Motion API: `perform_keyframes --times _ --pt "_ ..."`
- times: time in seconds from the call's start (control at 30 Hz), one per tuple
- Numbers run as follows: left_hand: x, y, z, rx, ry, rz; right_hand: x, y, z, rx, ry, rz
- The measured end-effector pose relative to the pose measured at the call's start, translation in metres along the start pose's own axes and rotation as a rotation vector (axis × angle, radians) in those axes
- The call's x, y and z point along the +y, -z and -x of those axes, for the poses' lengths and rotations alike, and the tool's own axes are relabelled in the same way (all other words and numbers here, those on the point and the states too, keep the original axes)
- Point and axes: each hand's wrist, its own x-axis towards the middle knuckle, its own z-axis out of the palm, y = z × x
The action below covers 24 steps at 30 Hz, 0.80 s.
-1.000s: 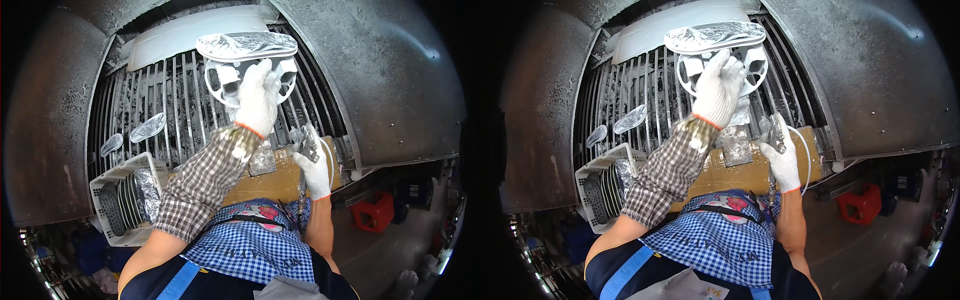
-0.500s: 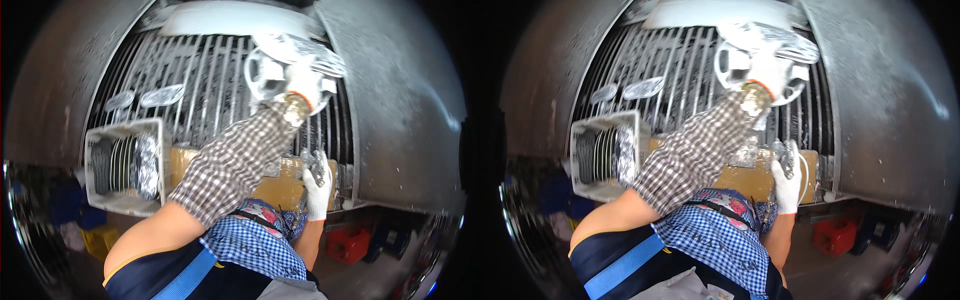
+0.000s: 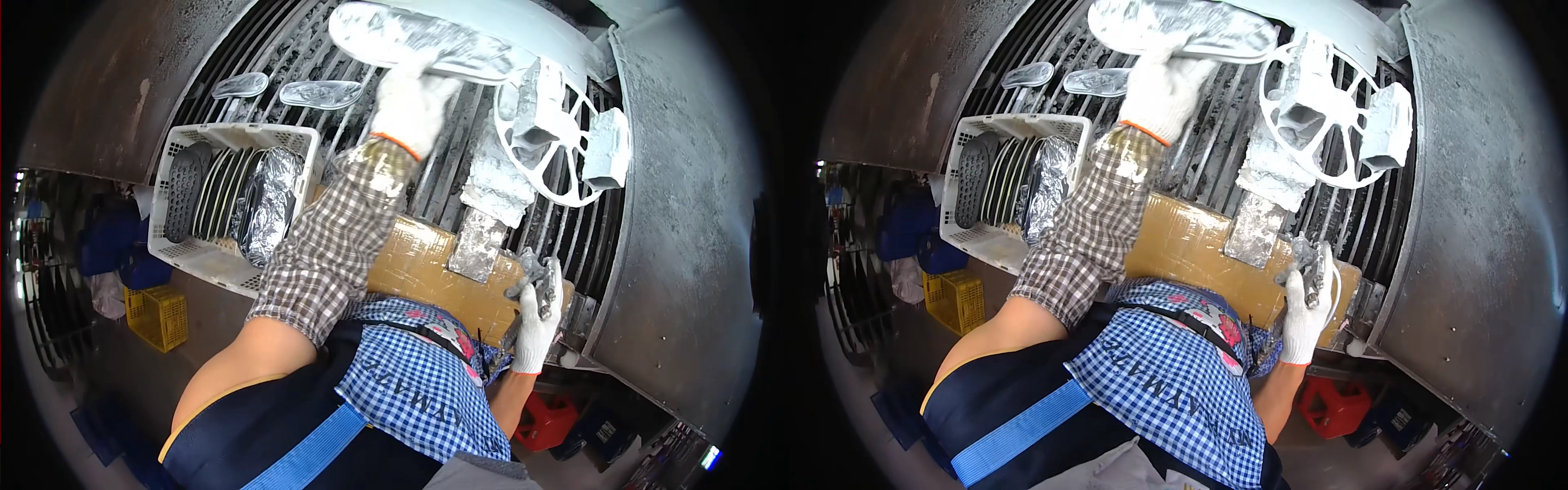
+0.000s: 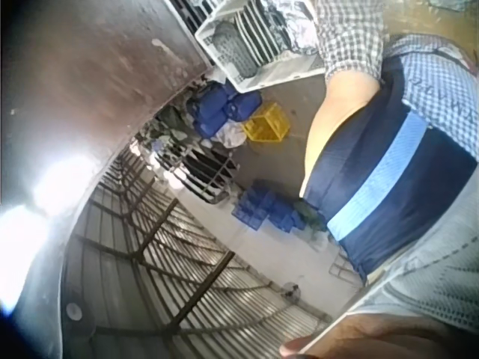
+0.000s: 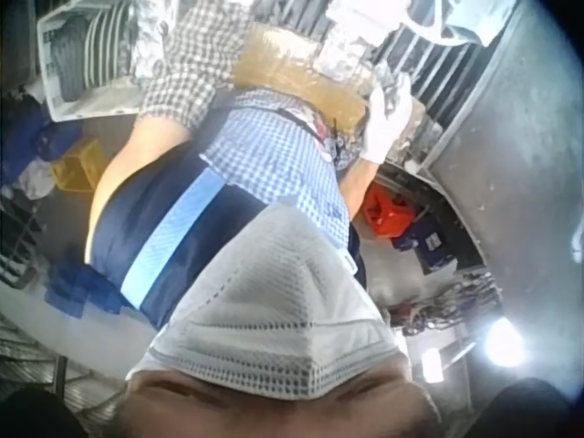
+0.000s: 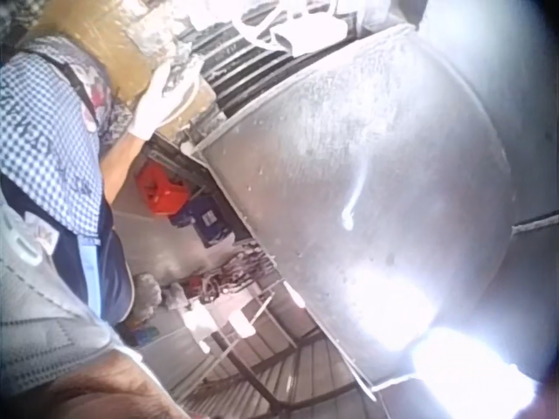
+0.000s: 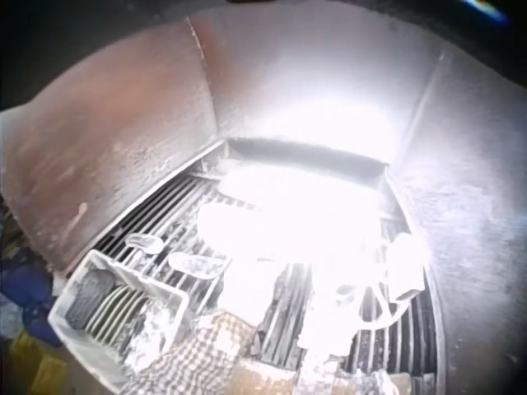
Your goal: The person spray paints the soles of black slippers white using a handheld spray gun. They pick up slippers from a white plastic basket, place them on a metal grate, and apply a coat of white paint to the bottom surface. After painting, they return the slippers to the basket and repeat the process for multiple units.
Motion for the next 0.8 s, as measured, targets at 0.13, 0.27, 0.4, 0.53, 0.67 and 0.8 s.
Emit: perform_keyframes --times 0.13,0.27,0.4,0.53,0.67,0.8 --pt "-0.018 0.110 -0.012 0.305 0.009 0.068 -0.011 -0.014 0.000 0.004 -0.025 -0.022" --pt "-0.059 0.223 0.008 0.493 0.179 0.022 -0.012 -0.013 -0.001 -0.012 -0.045 -0.011" --pt "-0.087 0.260 0.032 0.672 0.279 -0.063 -0.021 -0.017 0.001 -0.002 -0.060 -0.004" --pt "-0.087 0.245 0.016 0.592 0.250 -0.016 -0.025 -0.017 0.002 -0.009 -0.055 0.012" --pt "-0.083 0.252 -0.021 0.551 0.309 -0.033 -0.025 -0.020 0.004 -0.014 -0.063 0.012" --pt "-0.085 0.179 0.014 0.721 0.558 -0.200 -0.010 -0.016 0.002 -0.001 -0.008 0.093"
